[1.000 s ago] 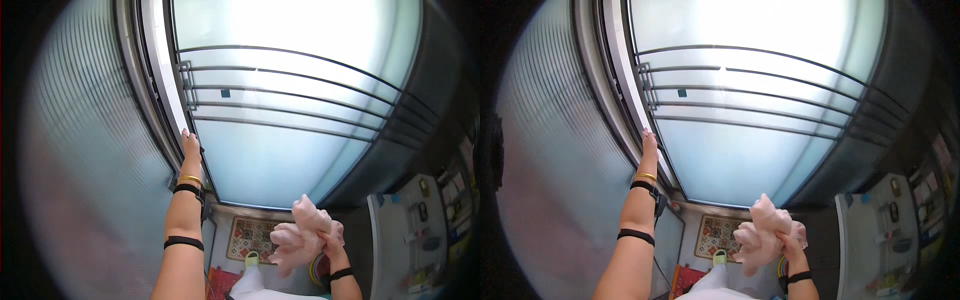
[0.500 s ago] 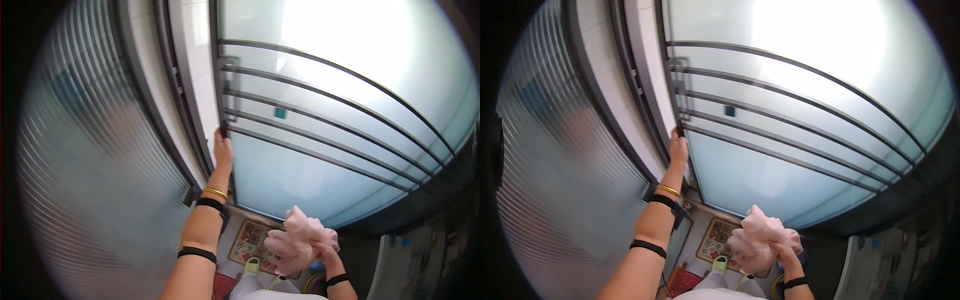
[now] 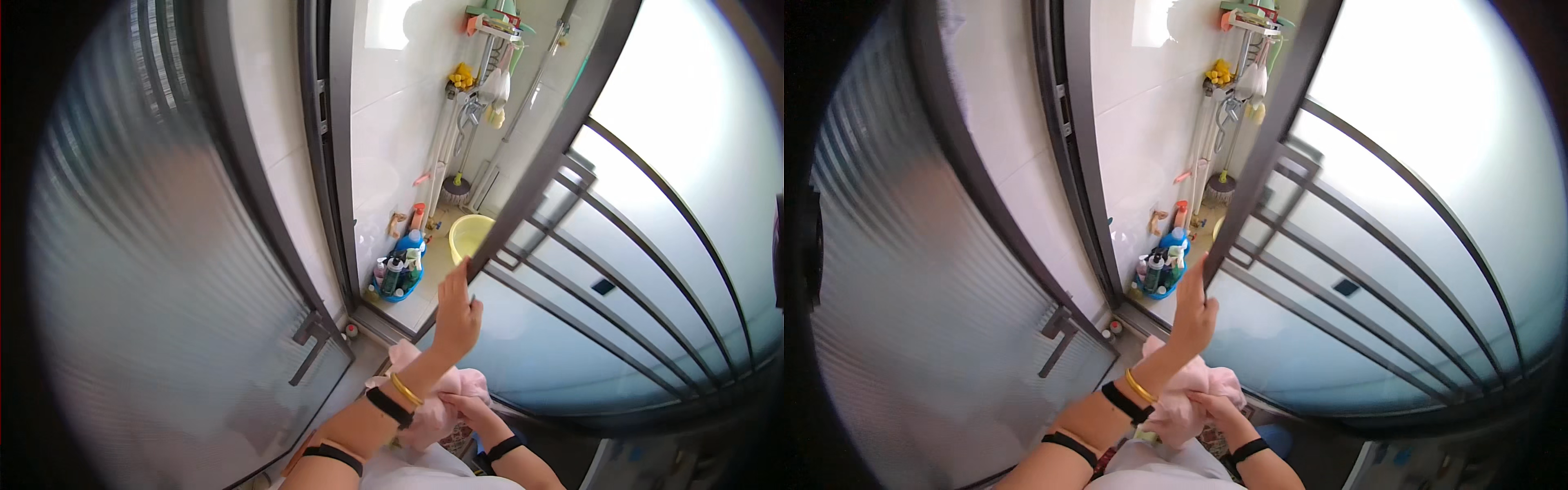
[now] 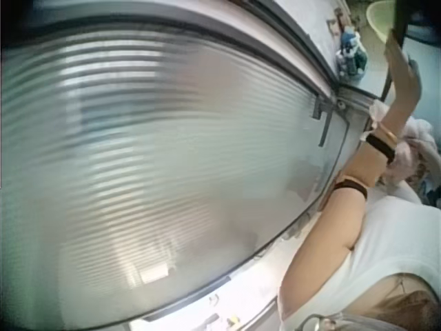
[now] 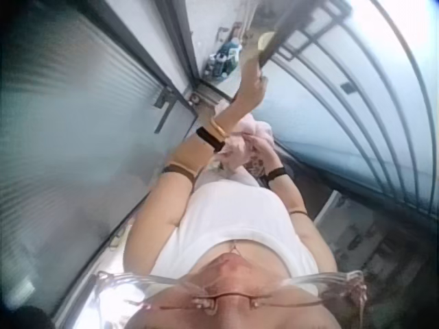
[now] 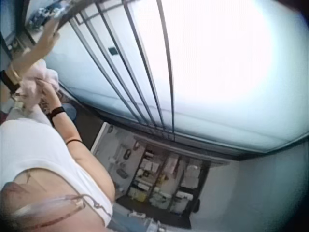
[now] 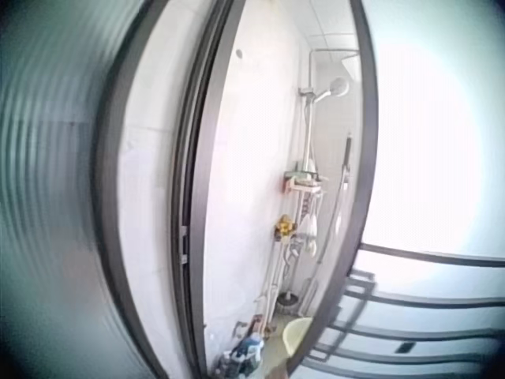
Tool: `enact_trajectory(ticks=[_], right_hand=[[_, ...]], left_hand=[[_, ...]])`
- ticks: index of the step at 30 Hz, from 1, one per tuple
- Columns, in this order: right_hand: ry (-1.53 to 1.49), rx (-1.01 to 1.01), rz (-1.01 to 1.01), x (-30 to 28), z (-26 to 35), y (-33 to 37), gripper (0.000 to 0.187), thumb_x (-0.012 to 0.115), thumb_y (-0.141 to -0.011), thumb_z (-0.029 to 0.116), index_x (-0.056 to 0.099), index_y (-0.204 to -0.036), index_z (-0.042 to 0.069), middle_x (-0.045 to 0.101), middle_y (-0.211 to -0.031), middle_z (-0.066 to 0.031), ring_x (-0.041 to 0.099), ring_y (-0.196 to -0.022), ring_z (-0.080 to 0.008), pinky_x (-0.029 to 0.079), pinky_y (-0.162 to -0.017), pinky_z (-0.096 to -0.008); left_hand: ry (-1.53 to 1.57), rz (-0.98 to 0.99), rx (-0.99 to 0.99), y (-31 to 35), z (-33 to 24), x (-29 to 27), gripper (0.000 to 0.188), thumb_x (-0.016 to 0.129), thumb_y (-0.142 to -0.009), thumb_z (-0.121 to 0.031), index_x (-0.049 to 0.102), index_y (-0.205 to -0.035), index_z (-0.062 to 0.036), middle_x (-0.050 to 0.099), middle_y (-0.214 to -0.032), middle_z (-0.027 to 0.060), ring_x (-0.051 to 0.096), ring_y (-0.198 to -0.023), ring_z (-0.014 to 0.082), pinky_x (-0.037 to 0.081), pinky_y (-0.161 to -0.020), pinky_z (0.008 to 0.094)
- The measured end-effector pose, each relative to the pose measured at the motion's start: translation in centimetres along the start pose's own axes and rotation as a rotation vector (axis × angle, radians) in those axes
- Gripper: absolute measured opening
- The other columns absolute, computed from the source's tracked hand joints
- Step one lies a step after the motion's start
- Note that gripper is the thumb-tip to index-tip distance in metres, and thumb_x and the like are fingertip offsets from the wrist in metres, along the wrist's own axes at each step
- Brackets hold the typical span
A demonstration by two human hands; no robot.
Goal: Manually washing clothes in a basin, then cleaning a vegetable spinner at the kitchen sink.
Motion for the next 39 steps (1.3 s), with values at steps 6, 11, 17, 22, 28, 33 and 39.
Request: enact_trajectory(ticks=[6, 11, 17, 22, 28, 33, 39], right_hand=[[0.063, -0.003, 0.369, 5.5, 6.8, -7.8, 0.051, 0.066, -0.087, 0.024, 0.049, -0.131, 0.004, 0.056, -0.125, -0.0074, 0.051, -0.117, -0.0159, 0.043, -0.094, -0.0286], [0.119, -0.125, 0.434, 6.1, 8.9, -12.4, 0.054, 0.065, -0.088, 0.023, 0.045, -0.133, 0.003, 0.053, -0.128, -0.009, 0.049, -0.119, -0.0168, 0.042, -0.096, -0.0289], [0.068, -0.196, 0.305, 0.7, 7.9, -14.1, 0.058, 0.064, -0.088, 0.022, 0.04, -0.137, 0.002, 0.05, -0.132, -0.0109, 0.047, -0.122, -0.0179, 0.04, -0.099, -0.0293], [-0.024, -0.272, 0.17, -1.9, 9.3, -13.8, 0.061, 0.064, -0.089, 0.021, 0.036, -0.139, 0.001, 0.047, -0.135, -0.0125, 0.045, -0.124, -0.0188, 0.038, -0.101, -0.0295], [-0.281, -0.24, 0.027, -2.8, 13.2, -13.0, 0.055, 0.061, -0.087, 0.018, 0.04, -0.134, -0.001, 0.051, -0.129, -0.0139, 0.05, -0.118, -0.0199, 0.042, -0.098, -0.0312], [-0.512, -0.383, -0.182, -9.2, 16.0, -12.6, 0.05, 0.06, -0.087, 0.021, 0.047, -0.128, -0.001, 0.055, -0.122, -0.0133, 0.053, -0.113, -0.0207, 0.044, -0.095, -0.0315], [-0.717, -0.699, -0.381, -10.9, 25.9, -7.7, 0.043, 0.055, -0.085, 0.019, 0.05, -0.122, -0.004, 0.059, -0.111, -0.0138, 0.058, -0.103, -0.0222, 0.049, -0.089, -0.0332]], left_hand=[[0.142, 0.161, -0.029, 1.4, 0.6, 2.0, 0.062, 0.047, -0.076, 0.002, 0.032, -0.137, 0.0015, 0.044, -0.13, 0.0216, 0.045, -0.109, 0.0373, 0.034, -0.095, 0.0437], [0.242, 0.306, 0.011, 2.2, 1.6, 3.8, 0.053, 0.043, -0.079, 0.0, 0.041, -0.132, 0.0008, 0.048, -0.13, 0.021, 0.049, -0.108, 0.0367, 0.036, -0.095, 0.0425], [0.407, 0.608, 0.067, 3.1, 1.8, 6.5, 0.049, 0.044, -0.08, 0.0, 0.049, -0.128, -0.0036, 0.049, -0.135, 0.0162, 0.059, -0.096, 0.0324, 0.048, -0.082, 0.0371], [0.542, 0.83, 0.119, 0.9, 0.5, 9.1, 0.061, 0.049, -0.073, 0.008, 0.047, -0.132, -0.0078, 0.047, -0.138, 0.0108, 0.06, -0.091, 0.0292, 0.051, -0.078, 0.0345], [0.538, 1.086, 0.25, -1.0, 0.0, 11.4, 0.065, 0.053, -0.073, 0.004, 0.042, -0.136, -0.0086, 0.042, -0.143, 0.008, 0.061, -0.094, 0.0288, 0.052, -0.074, 0.0351], [0.672, 0.839, -0.108, -7.3, 4.3, 11.7, 0.045, 0.047, -0.08, 0.001, 0.051, -0.124, -0.0053, 0.056, -0.117, 0.0099, 0.057, -0.077, 0.0149, 0.049, -0.065, 0.0255], [0.422, 0.341, -0.451, -15.0, 17.0, 8.5, 0.028, 0.048, -0.09, -0.006, 0.059, -0.115, -0.0026, 0.061, -0.106, 0.0047, 0.045, -0.056, 0.0021, 0.04, -0.05, 0.0162]])
Point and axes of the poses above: each hand's wrist, its own y-axis away from the middle knuckle, its own x-axis out of the palm, z = x × y, the point moved 2 cm from there along -y, towards the middle knuckle
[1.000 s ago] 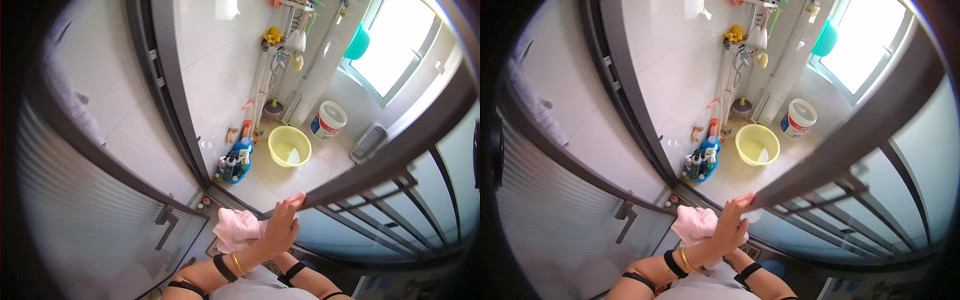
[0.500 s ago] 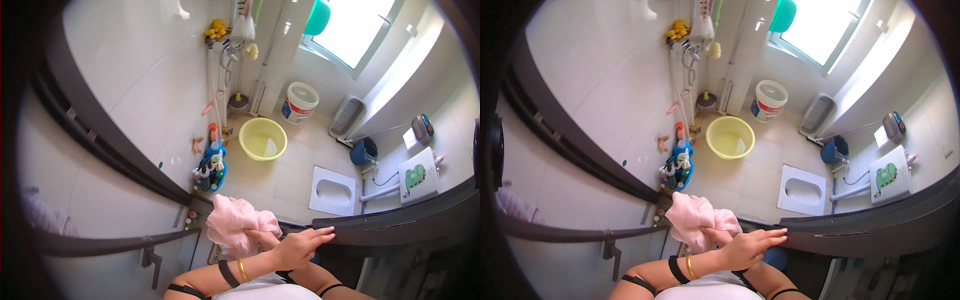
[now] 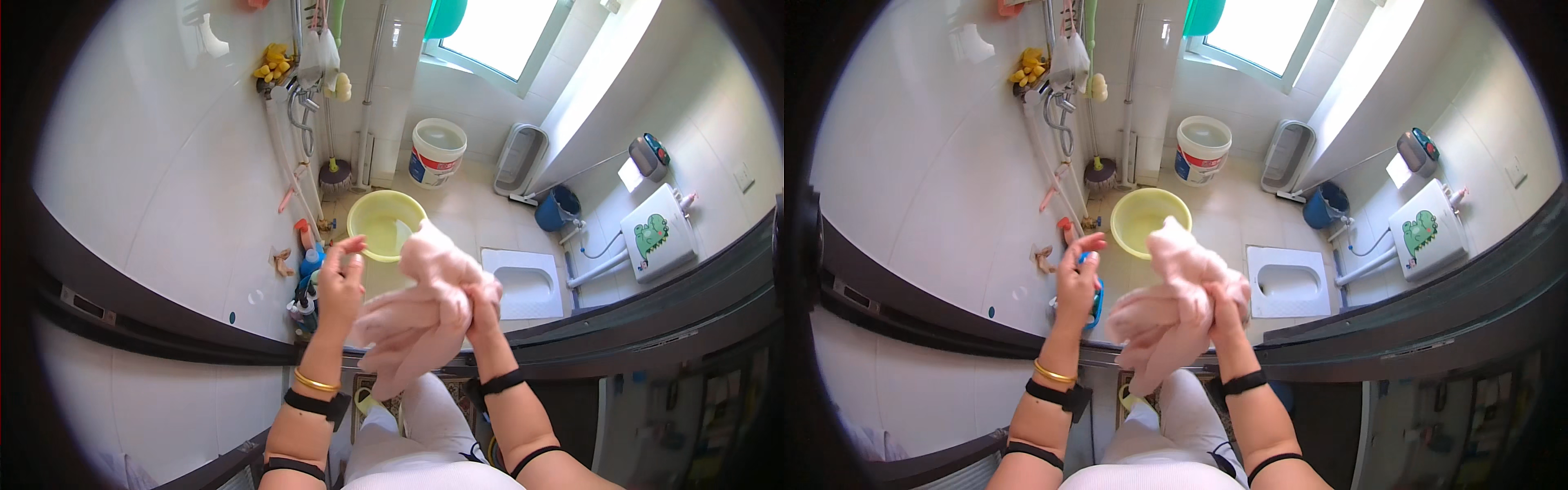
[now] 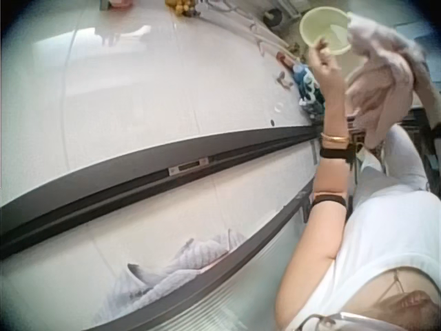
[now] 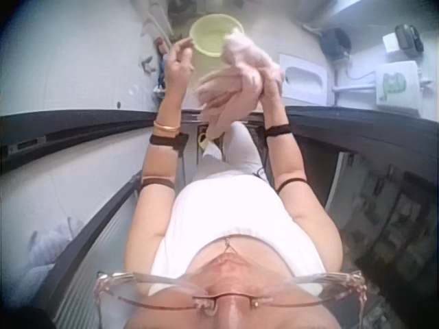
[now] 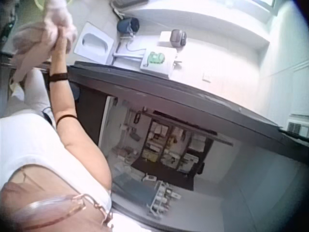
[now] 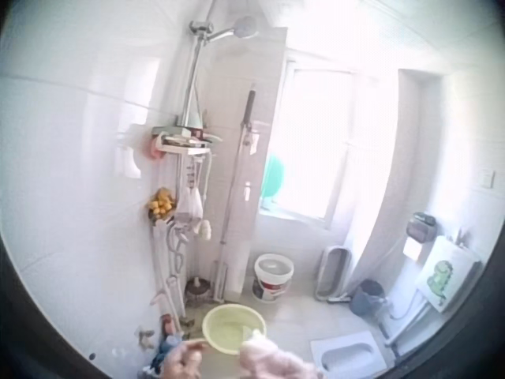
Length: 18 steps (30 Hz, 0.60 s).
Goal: Manually washing clothes in a basin, then cleaning a vegetable spinner at the kitchen sink.
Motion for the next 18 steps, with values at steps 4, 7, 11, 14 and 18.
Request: enact_trajectory(ticks=[4, 7, 11, 14, 18], right_hand=[[-0.097, -0.407, 0.078, 2.7, 6.5, -1.4, 0.028, 0.053, -0.074, 0.007, 0.06, -0.098, -0.006, 0.062, -0.096, -0.0109, 0.062, -0.085, -0.0179, 0.054, -0.071, -0.0301], [-0.122, -0.482, 0.079, 3.7, 10.3, -2.8, 0.026, 0.056, -0.079, 0.011, 0.059, -0.1, -0.004, 0.062, -0.097, -0.01, 0.062, -0.087, -0.0172, 0.053, -0.074, -0.0302], [-0.266, -0.341, 0.175, 6.9, 13.3, -5.3, 0.032, 0.056, -0.083, 0.015, 0.057, -0.108, -0.004, 0.062, -0.103, -0.0116, 0.063, -0.09, -0.0196, 0.054, -0.079, -0.0316], [-0.215, -0.395, 0.268, 6.9, 13.5, -8.2, 0.039, 0.06, -0.081, 0.018, 0.054, -0.114, -0.002, 0.06, -0.105, -0.0117, 0.061, -0.095, -0.0227, 0.051, -0.084, -0.0319], [-0.317, -0.295, 0.434, 8.0, 10.3, -11.9, 0.038, 0.05, -0.088, 0.022, 0.055, -0.116, -0.002, 0.061, -0.107, -0.0123, 0.06, -0.097, -0.0214, 0.051, -0.084, -0.0332]], left_hand=[[-0.005, -0.049, -0.05, -2.5, 1.6, -2.2, 0.027, 0.05, -0.09, -0.007, 0.057, -0.116, -0.0011, 0.059, -0.107, 0.0073, 0.053, -0.071, 0.0061, 0.044, -0.051, 0.0195], [0.07, -0.028, -0.16, -3.2, 3.1, -1.4, 0.027, 0.052, -0.089, -0.007, 0.057, -0.115, -0.0006, 0.059, -0.107, 0.0081, 0.054, -0.071, 0.0071, 0.044, -0.05, 0.0201], [-0.035, 0.076, -0.275, -4.2, 5.2, -1.1, 0.031, 0.054, -0.092, -0.019, 0.054, -0.119, -0.005, 0.061, -0.104, 0.0065, 0.044, -0.051, 0.0041, 0.039, -0.047, 0.0179], [0.038, 0.275, -0.55, -4.2, 5.4, 1.5, 0.049, 0.054, -0.092, -0.04, 0.043, -0.13, -0.0099, 0.06, -0.1, 0.0089, 0.042, -0.05, 0.0058, 0.036, -0.044, 0.0192], [0.743, 0.255, -0.977, -6.3, 8.2, 5.4, 0.055, 0.048, -0.087, -0.064, 0.05, -0.112, -0.0147, 0.054, -0.072, 0.0017, 0.033, -0.045, 0.0064, 0.027, -0.041, 0.0198]])
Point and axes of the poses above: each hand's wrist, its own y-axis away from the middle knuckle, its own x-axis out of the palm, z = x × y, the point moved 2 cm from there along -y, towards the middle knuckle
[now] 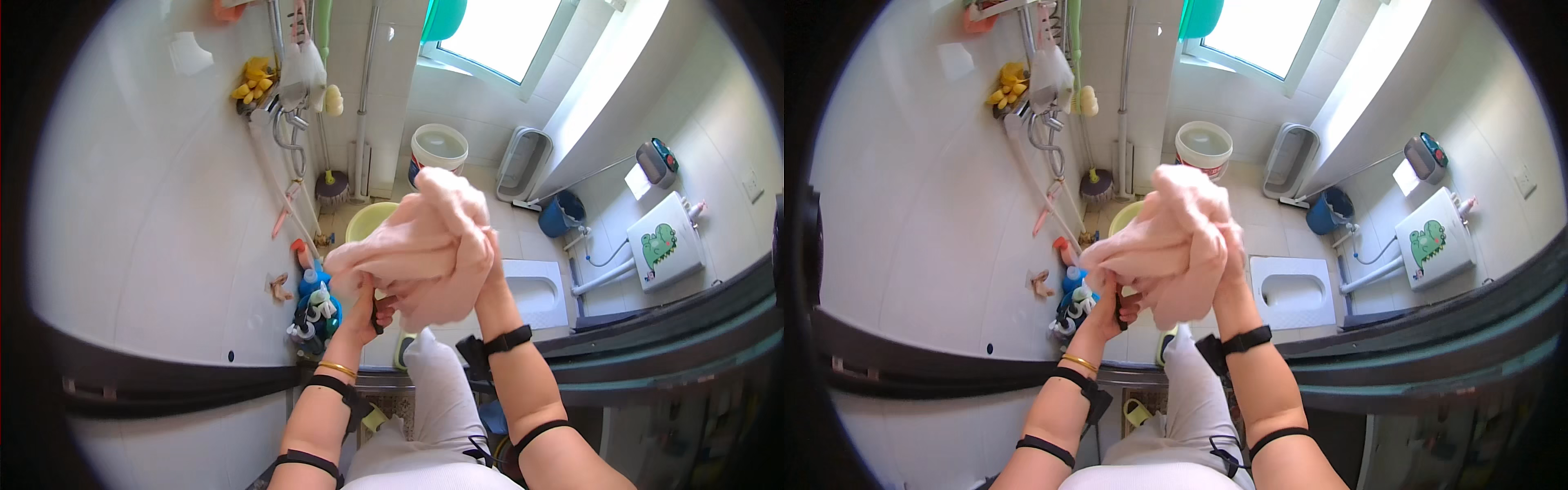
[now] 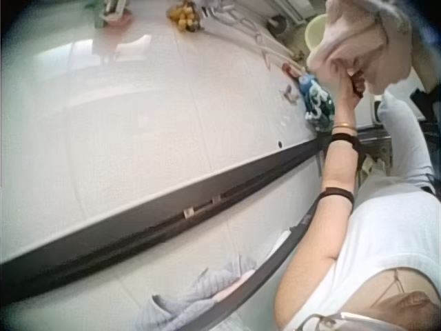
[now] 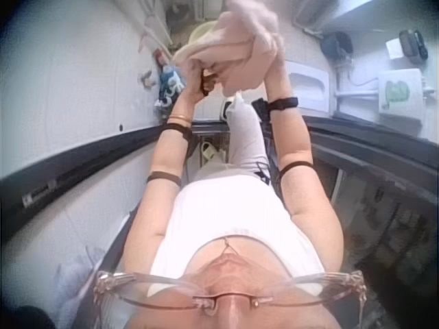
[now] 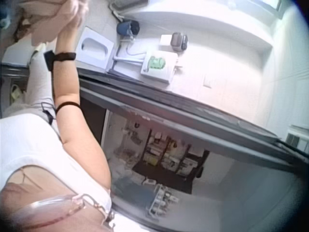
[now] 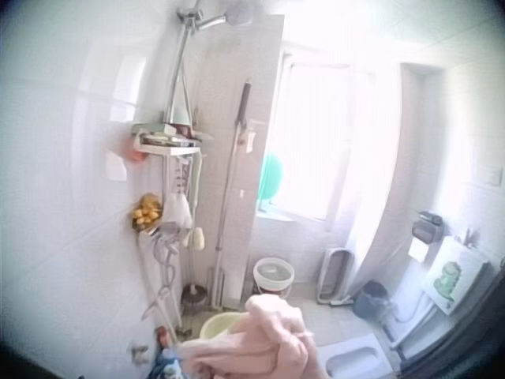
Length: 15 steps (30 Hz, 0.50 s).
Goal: Manually washing clothes in a basin, then cleaning a vegetable spinner at the kitchen sink.
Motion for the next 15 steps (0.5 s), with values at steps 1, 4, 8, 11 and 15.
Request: enact_trajectory(ticks=[1, 4, 8, 11, 15], right_hand=[[-0.087, 0.129, 0.057, -2.3, -1.9, 0.0, 0.043, 0.05, -0.092, 0.025, 0.049, -0.127, 0.0, 0.055, -0.121, -0.0115, 0.057, -0.107, -0.0198, 0.05, -0.089, -0.0316], [0.201, 0.513, -0.172, -11.6, -6.4, 0.2, 0.046, 0.062, -0.089, 0.026, 0.051, -0.124, 0.0, 0.058, -0.118, -0.0097, 0.058, -0.104, -0.0171, 0.051, -0.085, -0.0285], [0.575, 0.749, -0.232, -12.5, -6.6, -2.1, 0.052, 0.058, -0.092, 0.037, 0.05, -0.128, 0.0, 0.058, -0.121, -0.0126, 0.058, -0.106, -0.0157, 0.05, -0.086, -0.0271], [0.129, 0.966, -0.143, -16.9, -7.8, -4.2, 0.047, 0.054, -0.095, 0.036, 0.051, -0.128, 0.001, 0.059, -0.121, -0.0106, 0.058, -0.107, -0.0146, 0.05, -0.087, -0.027], [0.044, 1.007, -0.199, -18.6, -6.7, -4.8, 0.04, 0.058, -0.092, 0.03, 0.056, -0.12, 0.002, 0.064, -0.11, -0.0099, 0.062, -0.098, -0.0164, 0.053, -0.084, -0.0303]], left_hand=[[0.001, -0.005, -0.004, -1.4, -0.4, -0.1, 0.055, 0.048, -0.087, -0.064, 0.05, -0.112, -0.0147, 0.054, -0.072, 0.0017, 0.033, -0.045, 0.0064, 0.027, -0.041, 0.0198], [0.127, 0.023, 0.048, -7.3, -0.6, 0.5, 0.041, 0.049, -0.089, -0.06, 0.056, -0.084, -0.0196, 0.048, -0.06, -0.0043, 0.034, -0.045, 0.0067, 0.027, -0.042, 0.0196], [-0.181, 0.025, 0.018, -13.3, -2.2, -1.9, 0.035, 0.049, -0.092, -0.051, 0.063, -0.089, -0.0192, 0.055, -0.067, -0.0037, 0.049, -0.055, 0.0091, 0.039, -0.048, 0.0225], [-0.202, -0.034, -0.06, -15.0, -1.9, 3.1, 0.046, 0.05, -0.094, -0.039, 0.052, -0.126, -0.0076, 0.057, -0.123, 0.0117, 0.056, -0.111, 0.0204, 0.048, -0.092, 0.0342], [-0.318, -0.298, -0.123, -19.3, -2.6, 4.0, 0.044, 0.053, -0.093, -0.039, 0.053, -0.122, -0.0063, 0.062, -0.11, 0.012, 0.062, -0.087, 0.0167, 0.052, -0.072, 0.0291]])
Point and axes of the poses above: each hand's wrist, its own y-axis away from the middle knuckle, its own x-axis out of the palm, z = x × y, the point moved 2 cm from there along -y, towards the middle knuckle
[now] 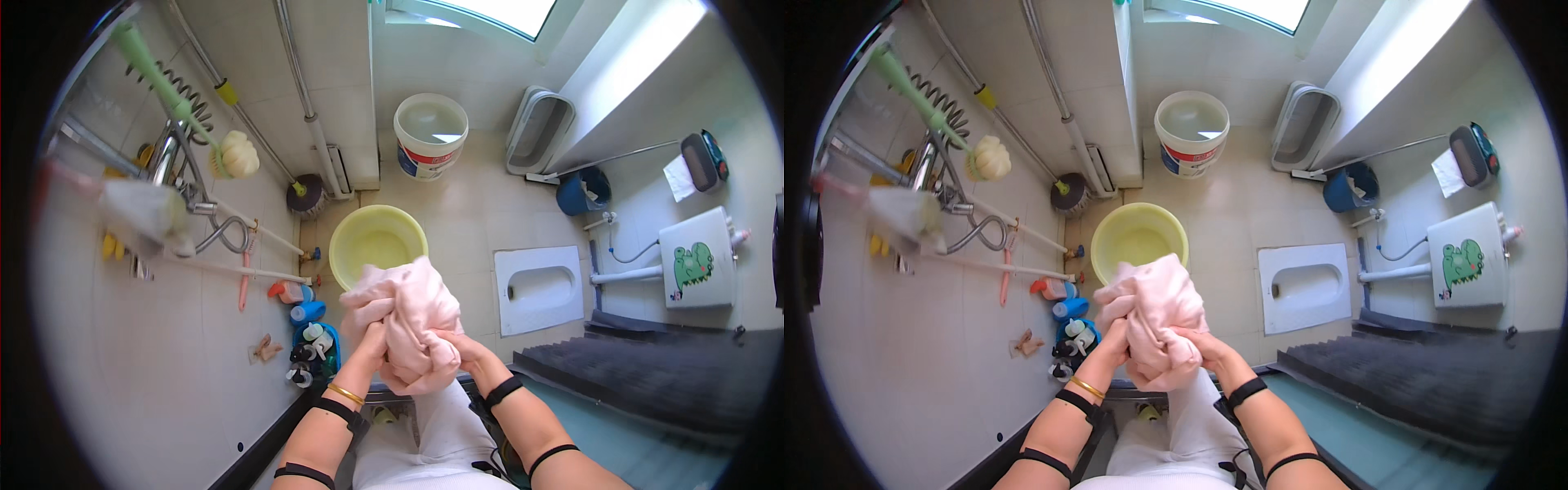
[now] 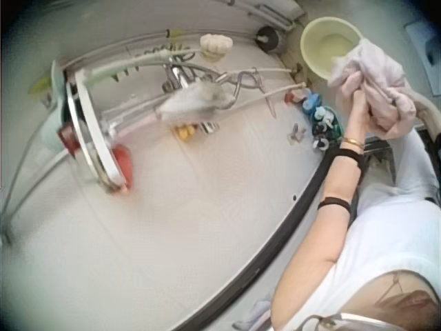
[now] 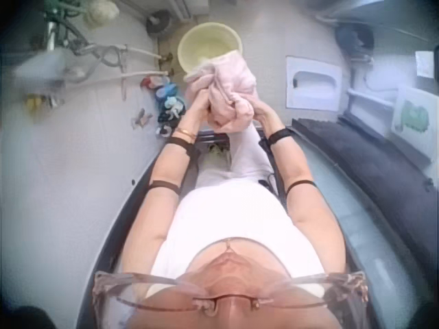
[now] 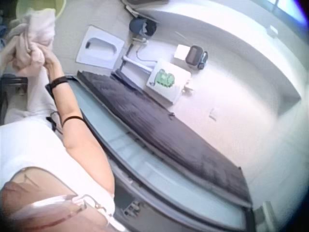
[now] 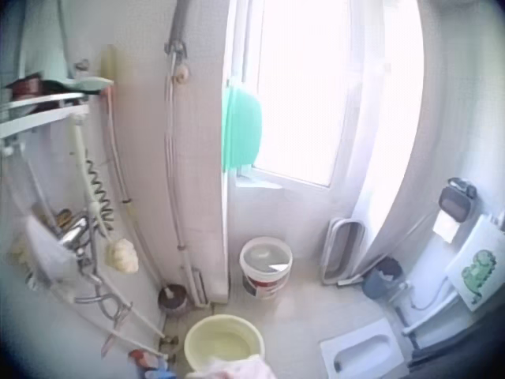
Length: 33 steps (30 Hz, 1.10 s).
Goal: Manually washing clothes in a basin, then cleaning a vegetable spinner at the kitchen sink.
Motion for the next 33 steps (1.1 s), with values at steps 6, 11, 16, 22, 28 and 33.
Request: enact_trajectory(ticks=[6, 11, 16, 22, 28, 33], right_hand=[[-0.316, 0.004, -0.21, -4.5, 3.9, 0.8, 0.032, 0.065, -0.085, 0.023, 0.062, -0.11, 0.003, 0.066, -0.103, -0.0102, 0.064, -0.093, -0.0191, 0.054, -0.083, -0.0318], [-0.283, 0.006, -0.229, -5.3, 7.4, -2.9, 0.031, 0.063, -0.086, 0.022, 0.062, -0.11, 0.003, 0.066, -0.103, -0.0094, 0.064, -0.093, -0.0178, 0.054, -0.081, -0.0299], [-0.19, -0.045, -0.194, -5.4, 10.0, -11.2, 0.03, 0.061, -0.089, 0.021, 0.061, -0.112, 0.002, 0.065, -0.107, -0.0089, 0.063, -0.095, -0.0161, 0.052, -0.081, -0.0269], [0.188, 0.126, -0.382, -7.5, 9.7, -22.4, 0.062, 0.071, -0.08, 0.04, 0.052, -0.125, 0.002, 0.062, -0.111, -0.0095, 0.06, -0.096, -0.0216, 0.048, -0.085, -0.0327], [0.926, -0.12, -0.659, -10.6, 6.7, -22.6, 0.047, 0.074, -0.074, 0.035, 0.066, -0.105, 0.0, 0.069, -0.095, -0.0095, 0.064, -0.082, -0.023, 0.051, -0.076, -0.0344], [0.678, 0.195, -0.564, -7.7, 7.7, -13.4, 0.036, 0.07, -0.082, 0.028, 0.068, -0.108, 0.004, 0.067, -0.105, -0.01, 0.06, -0.097, -0.0171, 0.046, -0.088, -0.0331]], left_hand=[[-0.231, -0.009, -0.159, -0.6, -4.2, -1.8, 0.032, 0.058, -0.091, -0.031, 0.057, -0.112, -0.0077, 0.068, -0.093, 0.0079, 0.031, -0.042, 0.0032, 0.025, -0.038, 0.0201], [-0.394, -0.222, -0.137, 0.5, -3.5, -6.5, 0.029, 0.05, -0.094, -0.026, 0.059, -0.109, -0.0031, 0.067, -0.094, 0.0109, 0.032, -0.043, 0.0036, 0.031, -0.04, 0.0199], [-0.195, -0.326, -0.135, 0.5, -2.6, -9.6, 0.031, 0.044, -0.096, -0.025, 0.057, -0.11, -0.0019, 0.063, -0.086, 0.0085, 0.035, -0.045, 0.0041, 0.034, -0.042, 0.021], [-0.093, -0.321, -0.15, -1.9, -1.3, -10.9, 0.03, 0.041, -0.098, -0.027, 0.057, -0.109, -0.0041, 0.061, -0.082, 0.0085, 0.037, -0.045, 0.0044, 0.035, -0.042, 0.0206], [-0.164, -0.269, -0.177, -0.1, -4.4, -10.8, 0.028, 0.043, -0.097, -0.023, 0.057, -0.111, -0.0033, 0.059, -0.082, 0.0071, 0.036, -0.047, 0.0042, 0.034, -0.044, 0.0204], [-0.166, -0.259, -0.109, 1.5, -9.7, -10.1, 0.021, 0.046, -0.094, -0.018, 0.059, -0.106, -0.0052, 0.06, -0.079, 0.0066, 0.033, -0.043, 0.0036, 0.031, -0.04, 0.0204]])
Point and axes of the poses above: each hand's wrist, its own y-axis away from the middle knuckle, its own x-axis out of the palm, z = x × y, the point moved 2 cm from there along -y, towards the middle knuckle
